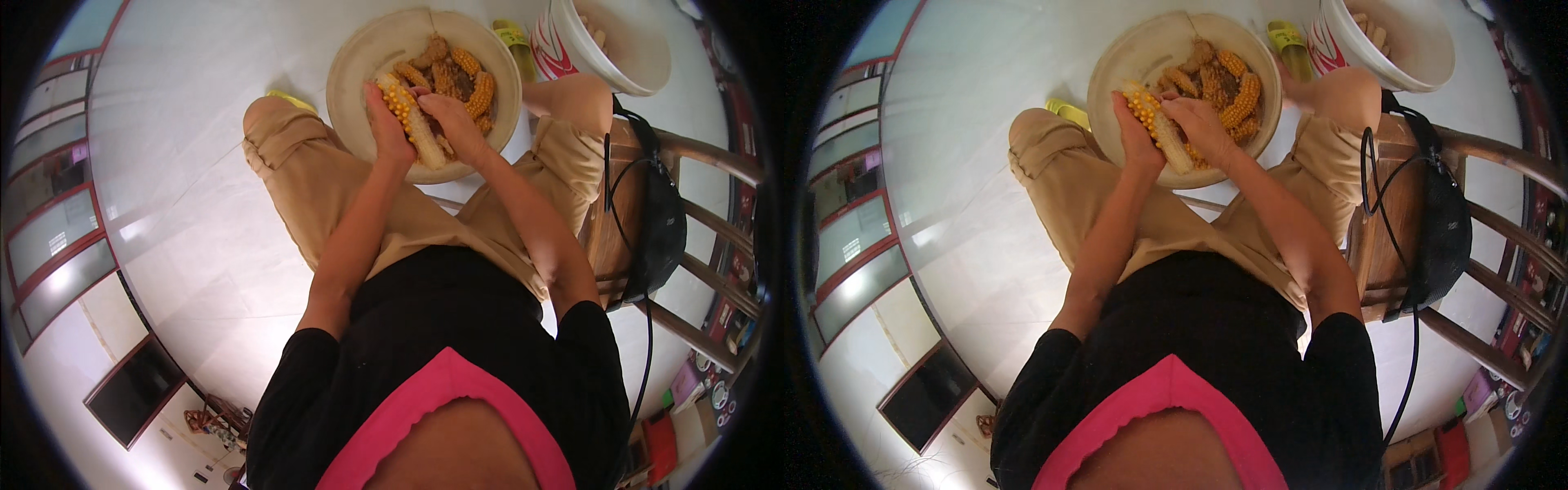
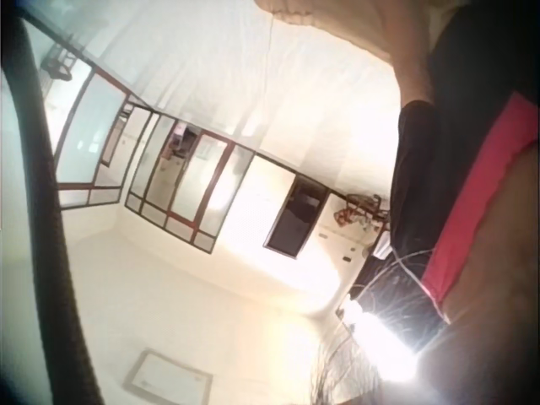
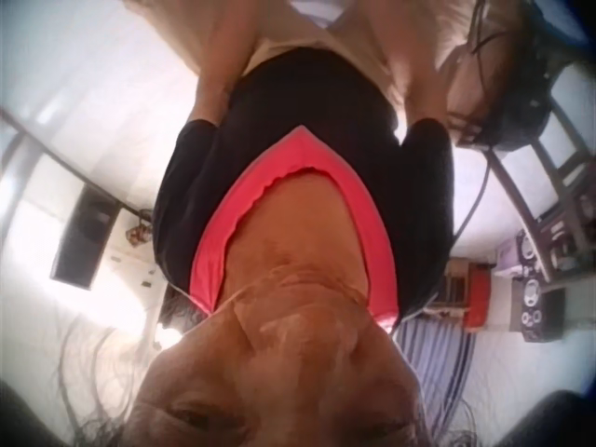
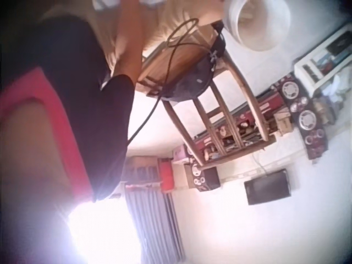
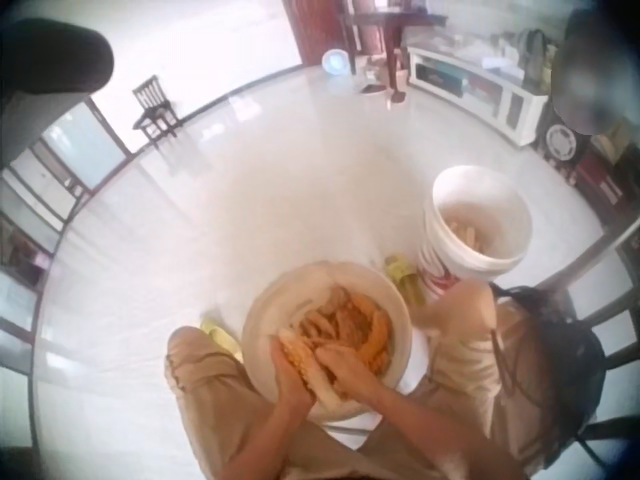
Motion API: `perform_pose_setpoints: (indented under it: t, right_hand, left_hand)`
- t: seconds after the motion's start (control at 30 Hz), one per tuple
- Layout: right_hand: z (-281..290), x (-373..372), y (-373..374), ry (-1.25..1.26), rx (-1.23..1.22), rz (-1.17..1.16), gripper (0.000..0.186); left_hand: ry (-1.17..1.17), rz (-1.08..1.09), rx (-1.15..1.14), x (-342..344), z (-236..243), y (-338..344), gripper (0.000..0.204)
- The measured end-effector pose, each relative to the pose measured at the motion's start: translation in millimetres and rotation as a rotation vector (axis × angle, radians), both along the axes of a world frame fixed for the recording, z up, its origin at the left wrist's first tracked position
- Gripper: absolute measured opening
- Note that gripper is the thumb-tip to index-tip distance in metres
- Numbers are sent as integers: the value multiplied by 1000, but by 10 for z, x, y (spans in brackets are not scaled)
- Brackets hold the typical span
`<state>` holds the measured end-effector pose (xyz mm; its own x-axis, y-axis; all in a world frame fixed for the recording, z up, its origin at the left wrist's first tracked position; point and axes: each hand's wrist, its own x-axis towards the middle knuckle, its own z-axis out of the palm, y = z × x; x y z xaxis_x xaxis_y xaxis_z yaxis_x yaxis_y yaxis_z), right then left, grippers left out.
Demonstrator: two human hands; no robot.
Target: The person removes kernels from ears of corn by hand into a large white bowl while sitting on a chair.
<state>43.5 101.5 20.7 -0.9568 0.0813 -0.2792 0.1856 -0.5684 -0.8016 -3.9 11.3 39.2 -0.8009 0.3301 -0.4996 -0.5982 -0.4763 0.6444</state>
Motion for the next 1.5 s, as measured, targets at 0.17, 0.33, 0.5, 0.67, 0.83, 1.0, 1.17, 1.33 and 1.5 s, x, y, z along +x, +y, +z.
perform_pose_setpoints:
  t: [0.17, 0.33, 0.5, 0.67, 0.83, 1.0, 1.17, 1.33, 1.5]
  right_hand:
    - [-80, -10, -6, 128, 241, -34, 29]
    - [3, -6, 22, 37, 255, 45, 29]
    - [-109, -23, 82, 90, 457, 41, 26]
    - [-85, -24, 48, 152, 484, 29, 25]
    - [-289, -18, -38, 210, 539, -158, 24]
    - [25, -3, 82, -174, 59, 69, 22]
    - [119, 15, 142, -243, 62, 110, 20]
    - [23, 15, 99, -237, 52, 130, 20]
    - [-150, 28, 58, -183, 57, 63, 22]
  left_hand:
    - [10, 20, -16, 12, -55, 40, 56]
    - [50, -28, -59, 1, -143, -1, 53]
    - [196, -48, -212, 52, -247, 24, 46]
    - [245, -60, -253, 75, -231, 30, 41]
    - [152, -49, -98, 33, -231, 51, 41]
    - [82, -112, -81, -15, -157, -4, 41]
    - [293, -167, -240, 60, -178, 11, 39]
    - [237, -37, -305, 117, -300, 64, 41]
    - [37, -116, -109, 39, -133, 52, 41]
